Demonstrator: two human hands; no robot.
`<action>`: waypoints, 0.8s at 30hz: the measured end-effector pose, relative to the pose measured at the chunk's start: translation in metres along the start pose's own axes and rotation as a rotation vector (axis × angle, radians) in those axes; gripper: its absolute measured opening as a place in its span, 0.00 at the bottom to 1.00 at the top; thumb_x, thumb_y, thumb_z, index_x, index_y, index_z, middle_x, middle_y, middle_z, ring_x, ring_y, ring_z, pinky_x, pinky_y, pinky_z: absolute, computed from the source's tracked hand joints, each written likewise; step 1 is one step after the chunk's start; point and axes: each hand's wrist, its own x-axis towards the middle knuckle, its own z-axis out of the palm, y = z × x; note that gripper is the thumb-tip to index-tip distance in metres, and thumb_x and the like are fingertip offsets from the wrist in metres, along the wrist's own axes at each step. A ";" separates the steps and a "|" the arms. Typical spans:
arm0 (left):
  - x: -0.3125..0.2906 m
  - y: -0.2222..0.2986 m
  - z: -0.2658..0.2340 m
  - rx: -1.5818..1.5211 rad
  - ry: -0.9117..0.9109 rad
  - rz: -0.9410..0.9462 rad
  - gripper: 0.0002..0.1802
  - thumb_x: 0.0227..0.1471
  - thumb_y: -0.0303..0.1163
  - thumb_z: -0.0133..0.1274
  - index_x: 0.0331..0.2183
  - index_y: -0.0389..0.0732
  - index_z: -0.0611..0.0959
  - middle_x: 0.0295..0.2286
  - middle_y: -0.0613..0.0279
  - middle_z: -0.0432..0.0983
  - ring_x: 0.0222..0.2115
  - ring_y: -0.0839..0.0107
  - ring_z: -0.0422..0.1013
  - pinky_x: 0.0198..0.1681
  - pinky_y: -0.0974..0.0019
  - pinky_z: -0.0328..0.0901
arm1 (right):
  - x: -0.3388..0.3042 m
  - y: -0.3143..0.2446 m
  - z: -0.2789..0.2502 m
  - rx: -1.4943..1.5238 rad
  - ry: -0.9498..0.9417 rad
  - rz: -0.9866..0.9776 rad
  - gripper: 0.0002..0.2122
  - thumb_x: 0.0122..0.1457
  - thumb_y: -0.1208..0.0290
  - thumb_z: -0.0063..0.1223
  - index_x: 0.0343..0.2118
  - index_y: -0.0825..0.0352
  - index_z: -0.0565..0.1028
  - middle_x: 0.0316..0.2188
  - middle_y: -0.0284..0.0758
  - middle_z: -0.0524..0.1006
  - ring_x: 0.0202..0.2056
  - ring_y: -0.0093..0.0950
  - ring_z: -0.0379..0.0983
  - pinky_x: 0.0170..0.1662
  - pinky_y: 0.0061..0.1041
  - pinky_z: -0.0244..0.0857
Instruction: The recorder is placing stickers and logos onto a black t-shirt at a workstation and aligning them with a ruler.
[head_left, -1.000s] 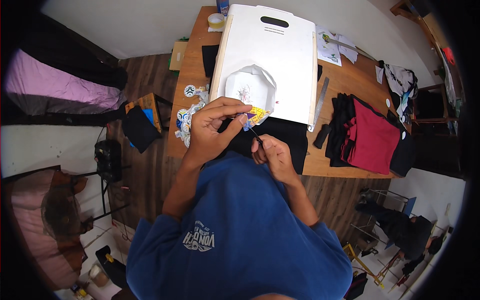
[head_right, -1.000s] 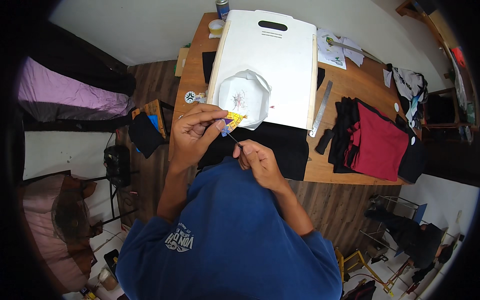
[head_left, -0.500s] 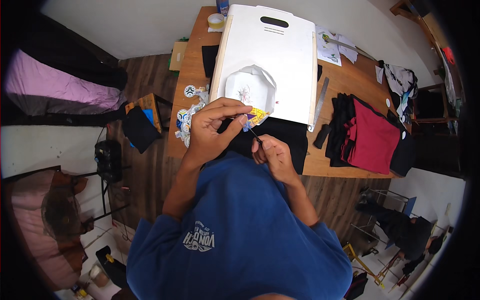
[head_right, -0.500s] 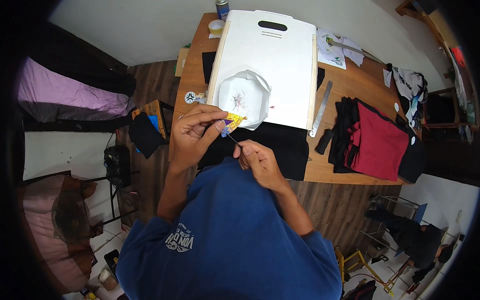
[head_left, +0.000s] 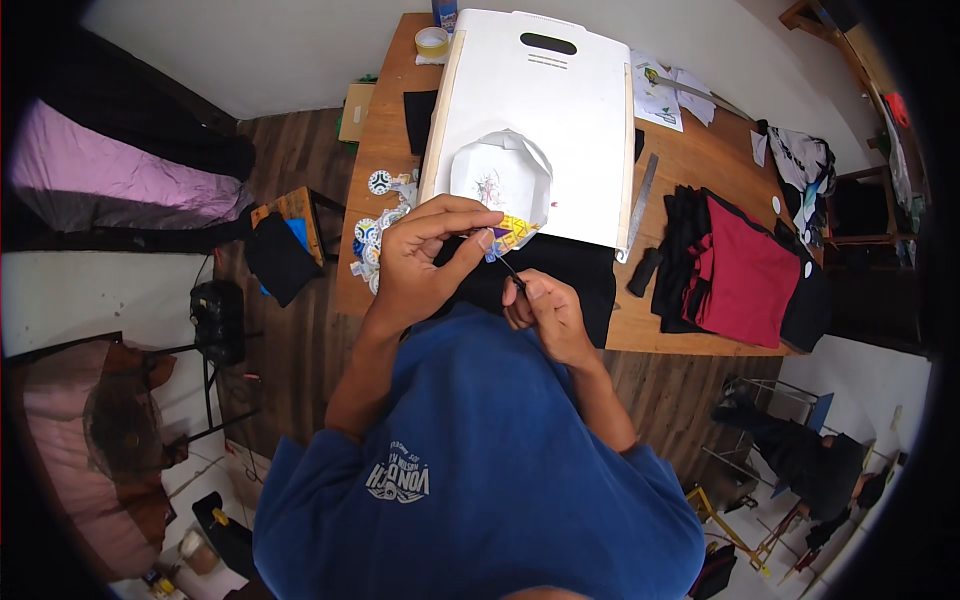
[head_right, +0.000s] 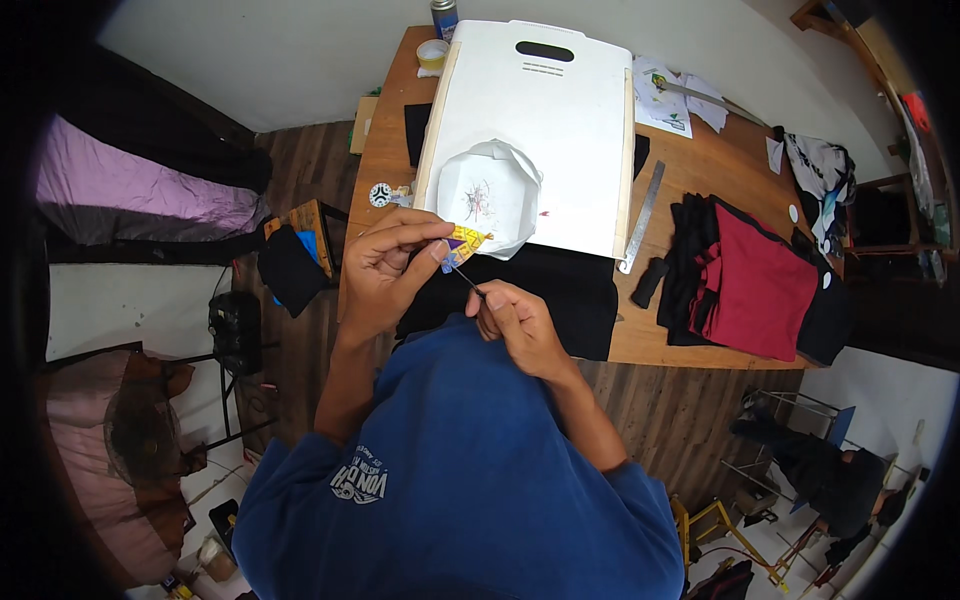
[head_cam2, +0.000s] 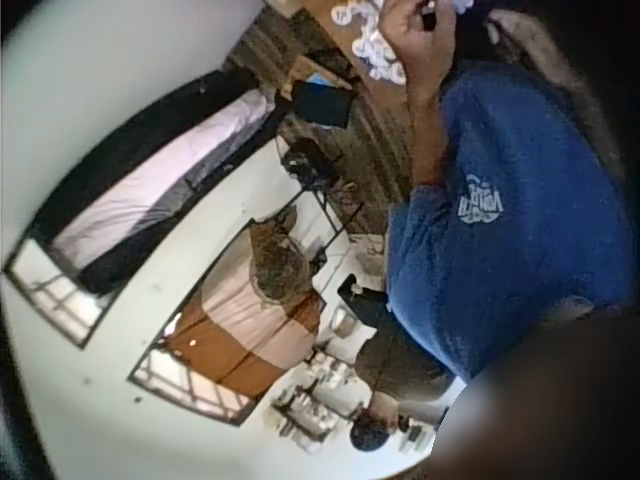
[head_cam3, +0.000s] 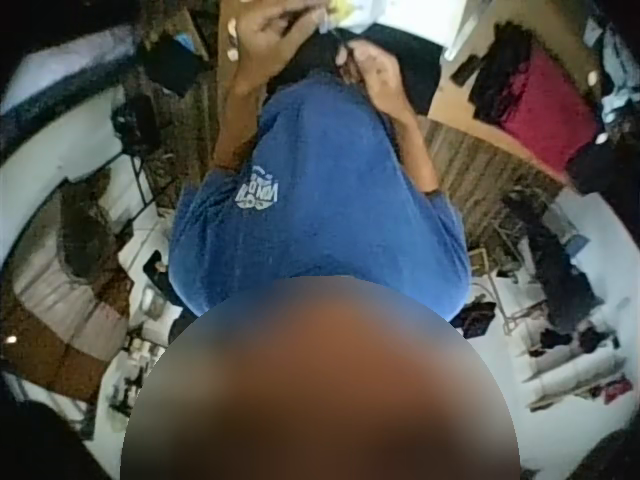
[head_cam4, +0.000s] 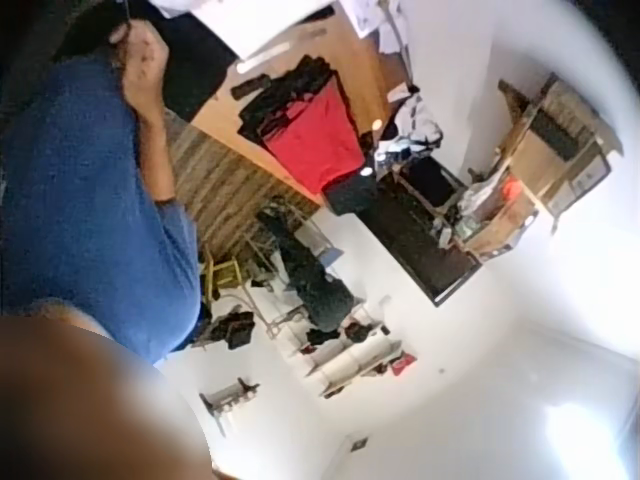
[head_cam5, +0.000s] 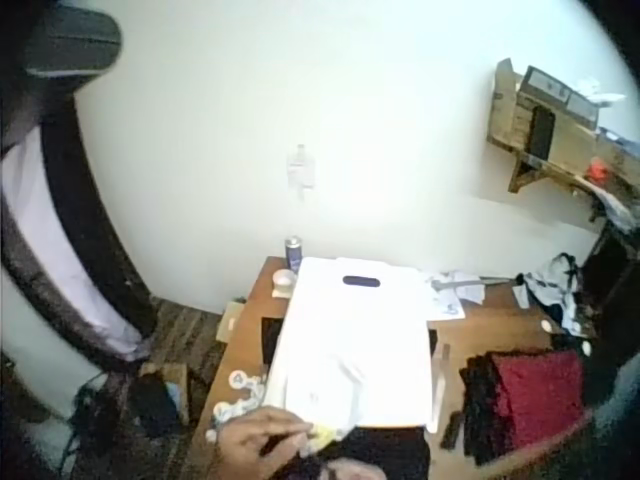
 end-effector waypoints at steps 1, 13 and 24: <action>0.000 0.001 0.001 0.013 -0.005 0.011 0.13 0.57 0.14 0.57 0.45 0.27 0.85 0.43 0.51 0.79 0.44 0.71 0.77 0.50 0.71 0.72 | 0.000 -0.001 0.000 0.007 -0.002 0.004 0.20 0.76 0.57 0.38 0.39 0.72 0.73 0.18 0.25 0.58 0.20 0.17 0.52 0.26 0.21 0.52; 0.003 0.003 0.003 0.037 -0.013 0.030 0.13 0.57 0.14 0.57 0.45 0.28 0.85 0.42 0.51 0.79 0.45 0.70 0.77 0.50 0.70 0.72 | 0.001 -0.002 -0.003 -0.006 0.007 0.006 0.20 0.76 0.57 0.38 0.38 0.72 0.73 0.18 0.25 0.58 0.19 0.17 0.52 0.25 0.21 0.52; 0.004 0.003 0.004 0.042 -0.016 0.032 0.13 0.57 0.14 0.57 0.45 0.28 0.85 0.42 0.51 0.79 0.45 0.70 0.77 0.50 0.70 0.72 | 0.002 -0.003 -0.004 -0.021 0.005 -0.004 0.19 0.76 0.58 0.38 0.38 0.71 0.73 0.18 0.25 0.59 0.19 0.17 0.52 0.26 0.22 0.52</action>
